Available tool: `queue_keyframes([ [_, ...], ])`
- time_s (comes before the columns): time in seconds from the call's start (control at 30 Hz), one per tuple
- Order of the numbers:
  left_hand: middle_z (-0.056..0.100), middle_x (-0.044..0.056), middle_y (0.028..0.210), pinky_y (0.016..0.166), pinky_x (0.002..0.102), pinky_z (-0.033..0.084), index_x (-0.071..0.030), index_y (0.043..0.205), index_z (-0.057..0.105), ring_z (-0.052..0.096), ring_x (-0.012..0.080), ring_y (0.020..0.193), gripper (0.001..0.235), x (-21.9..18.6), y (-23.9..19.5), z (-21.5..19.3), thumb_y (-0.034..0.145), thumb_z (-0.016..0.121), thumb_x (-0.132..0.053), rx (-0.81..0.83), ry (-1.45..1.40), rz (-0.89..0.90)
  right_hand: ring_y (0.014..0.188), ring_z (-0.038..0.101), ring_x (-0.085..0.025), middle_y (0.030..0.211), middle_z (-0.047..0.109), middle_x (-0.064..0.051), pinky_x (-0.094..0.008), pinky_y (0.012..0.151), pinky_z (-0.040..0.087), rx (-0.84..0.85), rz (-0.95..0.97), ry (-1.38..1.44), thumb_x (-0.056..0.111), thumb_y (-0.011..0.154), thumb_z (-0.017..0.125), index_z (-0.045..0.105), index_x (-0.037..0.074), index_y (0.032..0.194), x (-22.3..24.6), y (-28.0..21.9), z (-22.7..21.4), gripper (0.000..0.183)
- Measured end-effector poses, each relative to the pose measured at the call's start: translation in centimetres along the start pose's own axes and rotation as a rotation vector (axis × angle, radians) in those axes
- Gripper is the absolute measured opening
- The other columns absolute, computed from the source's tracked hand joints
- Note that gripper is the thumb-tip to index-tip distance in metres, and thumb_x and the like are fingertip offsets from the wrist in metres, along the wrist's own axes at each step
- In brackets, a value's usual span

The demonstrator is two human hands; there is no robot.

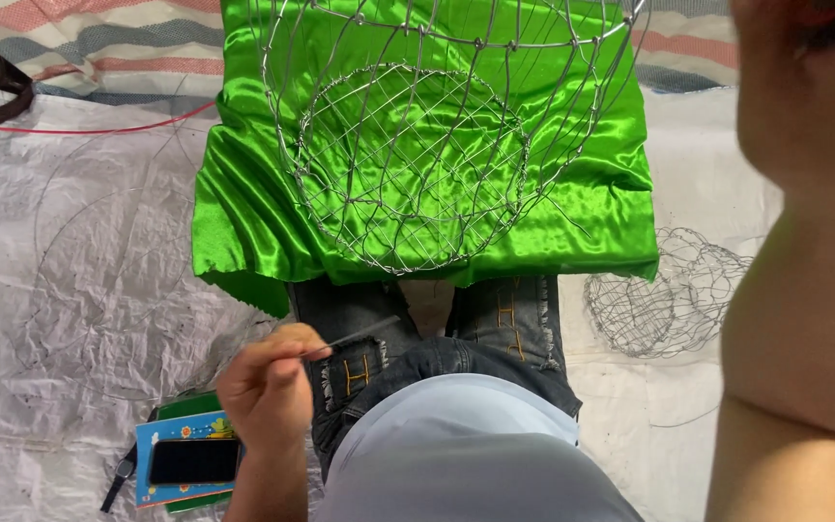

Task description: The person weaves a wire basket using wire cutters and their hands to join wire sections together.

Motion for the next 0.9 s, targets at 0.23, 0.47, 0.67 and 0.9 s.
queue_keyframes([
  [0.23, 0.077, 0.026, 0.080, 0.073, 0.041, 0.062, 0.009, 0.097, 0.073, 0.077, 0.0303, 0.072, 0.016, 6.9, -1.9, 7.1, 0.093, 0.072, -0.006, 0.057, -0.107, -0.288, 0.097, 0.069, -0.041, 0.099, 0.067, -0.016, -0.054, 0.081, 0.054, 0.396, 0.486, 0.625, 0.030, 0.087, 0.082, 0.073, 0.013, 0.127, 1.2, -11.1, 27.4, 0.044],
  [0.47, 0.079, 0.020, 0.087, 0.078, 0.035, 0.057, 0.000, 0.103, 0.075, 0.076, 0.0248, 0.077, 0.014, 10.0, -2.7, 8.8, 0.098, 0.069, -0.012, -0.013, -0.071, -0.451, 0.128, 0.048, -0.048, 0.142, 0.053, -0.025, -0.070, 0.094, 0.045, 0.271, 0.412, 0.475, 0.028, 0.080, 0.092, 0.059, 0.006, 0.151, 5.1, -8.5, 20.3, 0.081],
  [0.67, 0.080, 0.016, 0.081, 0.074, 0.029, 0.059, -0.001, 0.099, 0.077, 0.077, 0.0187, 0.074, 0.013, 9.7, -1.9, 11.1, 0.095, 0.073, -0.013, -0.042, 0.002, -0.445, 0.091, 0.076, -0.021, 0.101, 0.078, -0.002, -0.031, 0.080, 0.061, -0.105, -0.017, 1.282, 0.024, 0.081, 0.086, 0.082, 0.015, 0.106, 16.3, -10.8, -0.1, 0.027],
  [0.9, 0.079, 0.019, 0.078, 0.073, 0.033, 0.063, 0.004, 0.098, 0.076, 0.077, 0.0196, 0.071, 0.017, 10.6, -1.1, 12.7, 0.093, 0.077, -0.013, 0.001, -0.005, -0.443, 0.061, 0.070, -0.020, 0.090, 0.072, 0.000, -0.032, 0.054, 0.057, -0.120, 0.061, 1.210, 0.009, 0.084, 0.083, 0.082, 0.020, 0.100, 17.8, -10.8, -0.9, 0.020],
])
Point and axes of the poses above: each hand's wrist, its own y-axis towards the middle knuckle, its own z-axis out of the palm, x = y × z, the point moved 9 cm from there along y, towards the middle knuckle
